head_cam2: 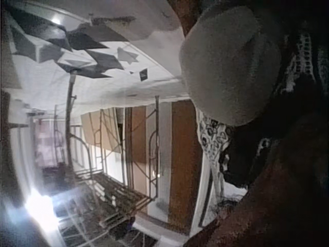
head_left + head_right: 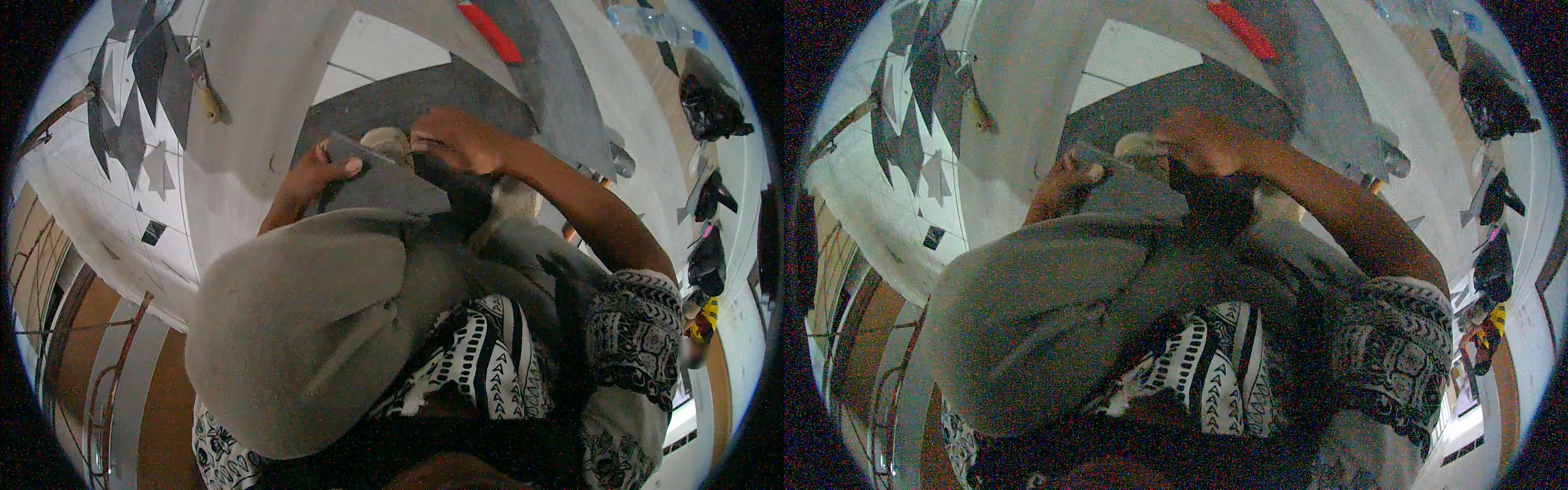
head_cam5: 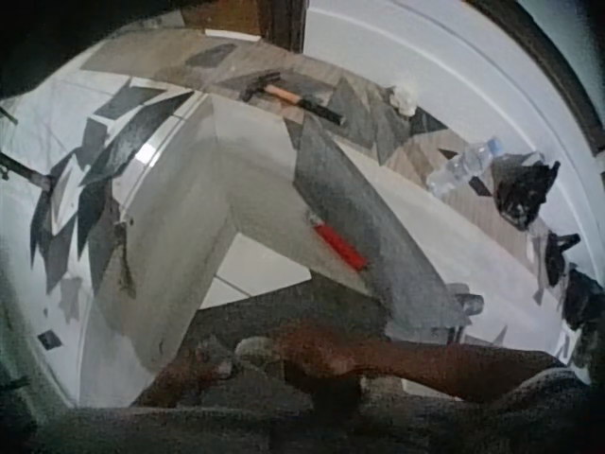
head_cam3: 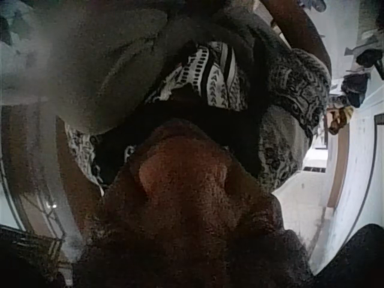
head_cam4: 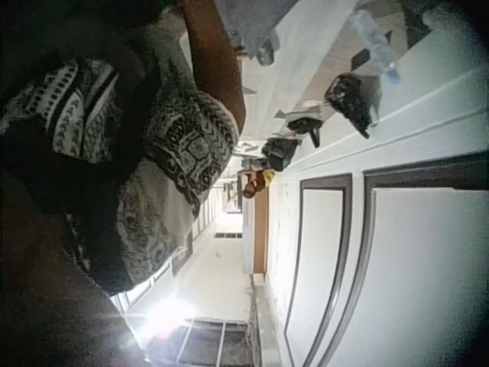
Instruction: The person cuts a gray floor tile using a handheld blade after marking it, then fits the piece against a wall edge while sitting on the floor.
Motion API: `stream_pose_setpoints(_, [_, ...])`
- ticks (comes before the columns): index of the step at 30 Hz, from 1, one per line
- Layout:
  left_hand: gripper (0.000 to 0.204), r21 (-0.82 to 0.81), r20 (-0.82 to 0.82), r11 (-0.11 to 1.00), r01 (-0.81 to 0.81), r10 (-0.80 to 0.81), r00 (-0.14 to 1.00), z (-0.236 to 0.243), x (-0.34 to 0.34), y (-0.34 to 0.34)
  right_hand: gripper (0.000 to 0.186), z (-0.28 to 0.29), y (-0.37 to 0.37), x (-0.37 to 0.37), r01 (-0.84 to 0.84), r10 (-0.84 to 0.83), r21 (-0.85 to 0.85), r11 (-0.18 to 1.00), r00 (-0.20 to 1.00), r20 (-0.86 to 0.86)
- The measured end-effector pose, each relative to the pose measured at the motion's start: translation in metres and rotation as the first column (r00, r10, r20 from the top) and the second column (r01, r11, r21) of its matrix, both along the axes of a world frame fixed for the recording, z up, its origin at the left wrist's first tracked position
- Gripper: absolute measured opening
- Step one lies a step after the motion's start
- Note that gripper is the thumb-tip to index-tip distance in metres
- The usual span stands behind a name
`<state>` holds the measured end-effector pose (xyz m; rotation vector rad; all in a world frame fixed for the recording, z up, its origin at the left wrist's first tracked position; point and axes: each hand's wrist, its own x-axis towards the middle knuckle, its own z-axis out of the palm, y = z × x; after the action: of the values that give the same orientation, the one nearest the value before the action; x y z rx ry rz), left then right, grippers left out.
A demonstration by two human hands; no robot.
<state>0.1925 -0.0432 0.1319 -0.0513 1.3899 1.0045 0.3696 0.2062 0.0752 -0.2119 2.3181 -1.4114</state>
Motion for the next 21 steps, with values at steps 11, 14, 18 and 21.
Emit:
stream_pose_setpoints(11, [0.040,0.056,-0.224,0.992,-0.110,0.120,0.967,-0.002,-0.043,0.015,0.057,-0.064,0.113,-0.032,0.620,-0.456,0.688,0.376,0.771,-0.445])
stream_pose_setpoints(14, [0.038,0.207,0.013,0.839,-0.503,0.512,0.859,-0.031,-0.070,0.014,0.054,-0.071,0.117,-0.033,0.697,-0.473,0.600,0.393,0.713,-0.518])
stream_pose_setpoints(18, [0.044,0.328,0.046,0.853,-0.406,0.415,0.909,-0.022,-0.084,0.019,0.040,-0.004,0.062,-0.054,0.820,-0.777,0.204,0.534,0.572,-0.264])
stream_pose_setpoints(21, [0.047,0.204,-0.232,0.911,-0.357,0.400,0.887,0.007,-0.072,0.038,0.034,0.085,0.030,-0.067,0.746,-0.748,0.083,0.661,0.664,-0.014])
